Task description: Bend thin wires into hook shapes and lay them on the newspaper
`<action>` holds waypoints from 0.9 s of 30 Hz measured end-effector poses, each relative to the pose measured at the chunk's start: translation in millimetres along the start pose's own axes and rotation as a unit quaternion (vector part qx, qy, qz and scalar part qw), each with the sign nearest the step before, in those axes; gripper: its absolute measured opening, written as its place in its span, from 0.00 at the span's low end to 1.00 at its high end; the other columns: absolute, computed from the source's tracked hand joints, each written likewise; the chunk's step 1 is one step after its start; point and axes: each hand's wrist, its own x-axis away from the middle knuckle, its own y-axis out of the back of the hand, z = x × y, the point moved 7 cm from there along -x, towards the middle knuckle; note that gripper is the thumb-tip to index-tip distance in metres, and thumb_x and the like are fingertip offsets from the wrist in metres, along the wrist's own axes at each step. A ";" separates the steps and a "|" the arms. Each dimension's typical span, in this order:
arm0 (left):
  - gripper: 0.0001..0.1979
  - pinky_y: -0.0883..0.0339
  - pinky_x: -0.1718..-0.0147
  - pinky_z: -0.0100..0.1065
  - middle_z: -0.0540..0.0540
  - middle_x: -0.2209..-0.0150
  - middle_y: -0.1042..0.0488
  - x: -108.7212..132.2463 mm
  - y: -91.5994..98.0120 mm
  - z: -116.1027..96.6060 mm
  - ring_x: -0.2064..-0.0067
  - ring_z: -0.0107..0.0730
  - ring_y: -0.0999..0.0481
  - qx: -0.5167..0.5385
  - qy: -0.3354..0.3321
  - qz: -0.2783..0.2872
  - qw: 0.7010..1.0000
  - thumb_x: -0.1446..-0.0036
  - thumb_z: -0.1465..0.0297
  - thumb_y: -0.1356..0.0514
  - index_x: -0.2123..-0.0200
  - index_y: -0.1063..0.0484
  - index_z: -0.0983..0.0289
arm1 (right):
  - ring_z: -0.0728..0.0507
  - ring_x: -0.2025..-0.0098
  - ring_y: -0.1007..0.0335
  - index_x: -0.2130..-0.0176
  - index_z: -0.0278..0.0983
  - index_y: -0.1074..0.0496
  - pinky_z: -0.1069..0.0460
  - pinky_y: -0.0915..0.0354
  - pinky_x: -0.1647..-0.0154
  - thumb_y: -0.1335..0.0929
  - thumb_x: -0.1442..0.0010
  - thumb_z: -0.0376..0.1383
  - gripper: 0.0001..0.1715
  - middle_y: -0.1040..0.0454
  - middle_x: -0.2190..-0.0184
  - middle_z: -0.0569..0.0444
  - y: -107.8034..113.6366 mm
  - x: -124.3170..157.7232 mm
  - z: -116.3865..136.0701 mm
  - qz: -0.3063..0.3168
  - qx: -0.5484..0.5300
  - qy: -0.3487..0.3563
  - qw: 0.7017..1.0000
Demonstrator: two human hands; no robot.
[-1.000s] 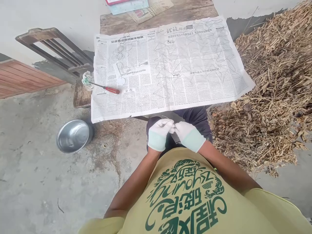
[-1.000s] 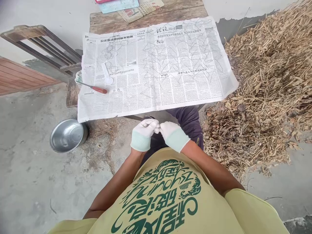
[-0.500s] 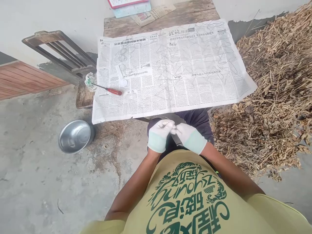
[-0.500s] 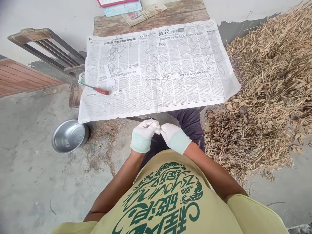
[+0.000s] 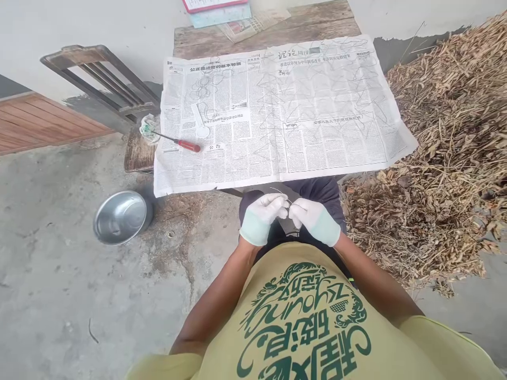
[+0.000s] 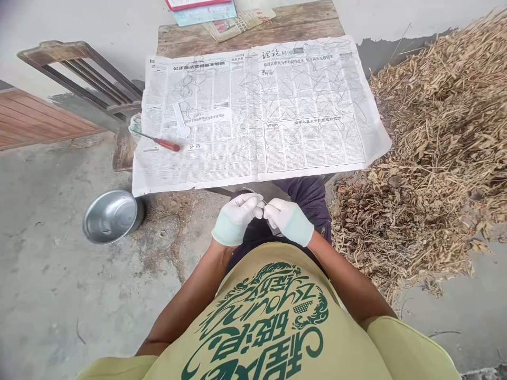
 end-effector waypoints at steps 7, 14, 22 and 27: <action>0.22 0.32 0.72 0.31 0.56 0.70 0.20 2.7 9.9 8.0 0.75 0.27 0.25 -0.044 0.035 0.019 0.998 0.51 0.54 0.25 0.63 0.18 0.67 | 0.48 0.76 0.34 0.73 0.40 0.31 0.53 0.36 0.66 0.37 0.35 0.34 0.15 0.31 0.82 0.61 5.9 1.5 -6.5 -0.032 -0.003 -0.029 0.999; 0.23 0.36 0.77 0.32 0.55 0.77 0.25 -1.5 2.7 18.8 0.79 0.27 0.30 -0.065 0.095 0.097 0.989 0.53 0.50 0.25 0.71 0.21 0.65 | 0.48 0.76 0.34 0.75 0.40 0.30 0.53 0.36 0.67 0.36 0.36 0.34 0.16 0.30 0.83 0.60 7.7 4.1 -5.6 -0.046 0.026 -0.022 0.998; 0.27 0.47 0.82 0.35 0.49 0.90 0.46 6.9 -19.4 28.9 0.85 0.25 0.45 -0.005 0.203 0.237 0.950 0.54 0.52 0.26 0.89 0.35 0.60 | 0.48 0.72 0.31 0.74 0.39 0.30 0.53 0.38 0.65 0.36 0.34 0.35 0.17 0.27 0.78 0.58 11.4 5.5 -4.6 -0.031 0.138 0.027 0.990; 0.31 0.45 0.81 0.37 0.50 0.91 0.50 13.8 -21.1 25.7 0.85 0.28 0.44 -0.058 0.236 0.273 0.931 0.54 0.52 0.27 0.93 0.40 0.58 | 0.47 0.69 0.31 0.73 0.39 0.30 0.53 0.38 0.63 0.37 0.31 0.37 0.18 0.25 0.73 0.56 10.5 5.4 -7.3 0.024 0.193 0.089 0.977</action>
